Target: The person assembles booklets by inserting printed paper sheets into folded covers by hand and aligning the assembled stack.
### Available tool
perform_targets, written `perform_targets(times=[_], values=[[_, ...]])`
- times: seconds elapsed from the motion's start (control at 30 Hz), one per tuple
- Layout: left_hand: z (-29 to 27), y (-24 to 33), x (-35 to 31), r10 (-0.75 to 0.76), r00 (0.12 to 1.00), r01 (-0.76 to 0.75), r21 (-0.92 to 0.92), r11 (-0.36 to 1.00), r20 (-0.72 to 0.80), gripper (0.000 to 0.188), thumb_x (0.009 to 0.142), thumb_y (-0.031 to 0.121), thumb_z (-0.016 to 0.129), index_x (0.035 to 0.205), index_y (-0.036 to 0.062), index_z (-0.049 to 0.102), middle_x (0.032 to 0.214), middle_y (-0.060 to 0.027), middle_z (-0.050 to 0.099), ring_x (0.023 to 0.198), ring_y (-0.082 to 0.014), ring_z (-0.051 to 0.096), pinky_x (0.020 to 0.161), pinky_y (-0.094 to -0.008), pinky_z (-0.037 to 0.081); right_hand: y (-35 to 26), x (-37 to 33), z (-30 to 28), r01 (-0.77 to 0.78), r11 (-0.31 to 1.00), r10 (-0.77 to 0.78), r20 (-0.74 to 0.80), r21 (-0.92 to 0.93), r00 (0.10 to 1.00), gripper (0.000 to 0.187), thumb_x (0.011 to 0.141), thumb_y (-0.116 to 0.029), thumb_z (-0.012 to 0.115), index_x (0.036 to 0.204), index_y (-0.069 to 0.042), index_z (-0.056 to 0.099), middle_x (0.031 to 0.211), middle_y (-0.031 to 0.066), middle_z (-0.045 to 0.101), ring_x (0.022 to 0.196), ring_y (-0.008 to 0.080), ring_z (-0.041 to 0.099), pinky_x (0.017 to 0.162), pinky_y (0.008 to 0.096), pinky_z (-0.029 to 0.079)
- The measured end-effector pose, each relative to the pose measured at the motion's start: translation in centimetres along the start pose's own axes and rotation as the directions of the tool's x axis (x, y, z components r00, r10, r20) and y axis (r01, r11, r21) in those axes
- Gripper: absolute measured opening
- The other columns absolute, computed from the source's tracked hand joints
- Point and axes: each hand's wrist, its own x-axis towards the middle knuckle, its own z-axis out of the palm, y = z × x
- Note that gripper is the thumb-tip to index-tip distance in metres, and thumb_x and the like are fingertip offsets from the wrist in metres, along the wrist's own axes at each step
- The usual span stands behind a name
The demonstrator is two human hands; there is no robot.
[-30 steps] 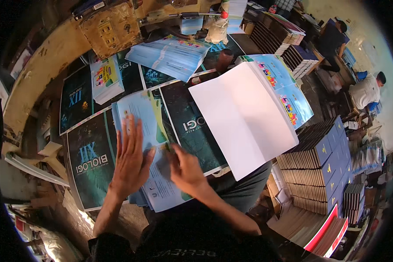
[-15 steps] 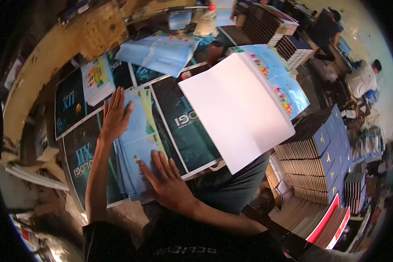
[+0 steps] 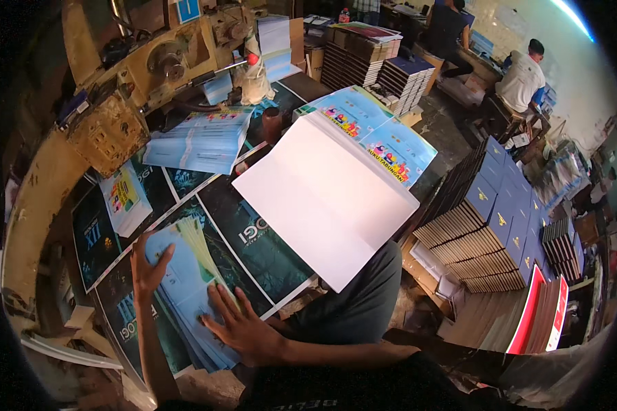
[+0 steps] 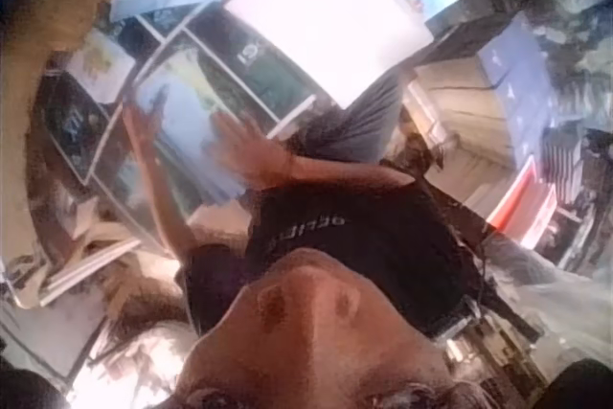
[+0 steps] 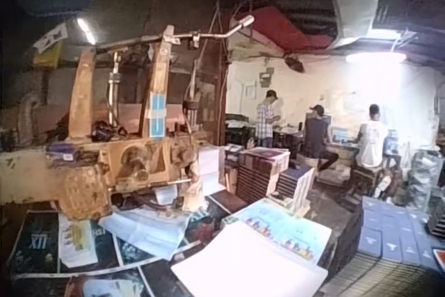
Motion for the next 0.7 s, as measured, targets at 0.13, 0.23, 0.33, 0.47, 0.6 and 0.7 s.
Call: perform_targets(times=[0.13, 0.23, 0.33, 0.47, 0.6, 0.7], values=[[-0.2, 3.1, -2.9, 0.026, 0.994, -0.011, 0.135, 0.991, -0.108, 0.069, 0.092, 0.033, 0.073, 0.148, 0.0022, 0.049, 0.150, -0.0311, 0.045, 0.144, -0.0446, 0.037, 0.116, -0.0572, 0.029, 0.2, -0.1, 0.6, 0.027, 1.000, -0.027, -0.042, 0.001, 0.999, 0.086, 0.080, -0.026, 0.073, 0.153, -0.001, 0.035, 0.164, 0.0400, 0.009, 0.157, 0.0512, 0.008, 0.121, 0.0676, 0.011], [0.2, 9.7, -7.9, 0.119, 0.991, -0.076, 0.480, 0.874, -0.060, 0.069, 0.099, 0.035, 0.063, 0.157, 0.0042, 0.041, 0.164, -0.0289, 0.028, 0.155, -0.0447, 0.019, 0.122, -0.0618, 0.015, 0.0, 0.1, 0.1, 0.024, 0.996, -0.028, -0.045, -0.090, 0.999, 0.090, 0.078, -0.027, 0.075, 0.154, -0.001, 0.034, 0.165, 0.0381, 0.011, 0.157, 0.0485, 0.009, 0.122, 0.0667, 0.013], [1.7, 11.4, -11.0, -0.032, 0.989, -0.051, 0.530, 0.847, 0.146, 0.069, 0.102, 0.037, 0.057, 0.160, 0.0044, 0.037, 0.168, -0.0249, 0.022, 0.158, -0.0441, 0.012, 0.123, -0.0644, 0.009, 0.8, -0.2, -2.0, 0.058, 0.997, -0.054, 0.090, -0.049, 0.994, 0.091, 0.078, -0.029, 0.077, 0.154, 0.001, 0.035, 0.164, 0.0363, 0.017, 0.157, 0.0463, 0.013, 0.123, 0.0634, 0.015], [2.4, 10.5, -11.7, -0.061, 0.989, -0.007, 0.468, 0.884, 0.132, 0.073, 0.100, 0.039, 0.059, 0.159, 0.0026, 0.036, 0.169, -0.0225, 0.023, 0.157, -0.0445, 0.013, 0.121, -0.0673, 0.008, 6.1, -0.9, -7.3, -0.235, 0.747, 0.069, 0.279, 0.622, 0.958, 0.067, 0.078, -0.032, 0.088, 0.132, -0.005, 0.060, 0.128, 0.0197, 0.067, 0.112, 0.0359, 0.069, 0.091, 0.0437, 0.057], [2.6, 10.1, -12.1, -0.033, 0.993, -0.022, 0.451, 0.892, 0.113, 0.073, 0.100, 0.040, 0.060, 0.160, 0.0063, 0.036, 0.170, -0.0199, 0.022, 0.158, -0.0435, 0.012, 0.122, -0.0676, 0.006, 9.2, -1.4, -12.7, -0.413, 0.906, 0.309, -0.516, -0.097, 0.799, 0.064, 0.080, -0.028, 0.087, 0.127, 0.001, 0.053, 0.107, 0.0274, 0.070, 0.089, 0.0449, 0.072, 0.079, 0.0487, 0.058], [3.2, 9.9, -12.4, -0.013, 0.995, -0.034, 0.443, 0.896, 0.102, 0.077, 0.097, 0.040, 0.065, 0.160, 0.0052, 0.037, 0.170, -0.0202, 0.020, 0.158, -0.0421, 0.012, 0.122, -0.0689, 0.005, 9.6, -3.0, -12.0, -0.507, 0.858, 0.428, -0.434, -0.080, 0.793, 0.043, 0.087, -0.017, 0.080, 0.119, 0.000, 0.055, 0.098, 0.0293, 0.068, 0.086, 0.0491, 0.068, 0.071, 0.0516, 0.054]])
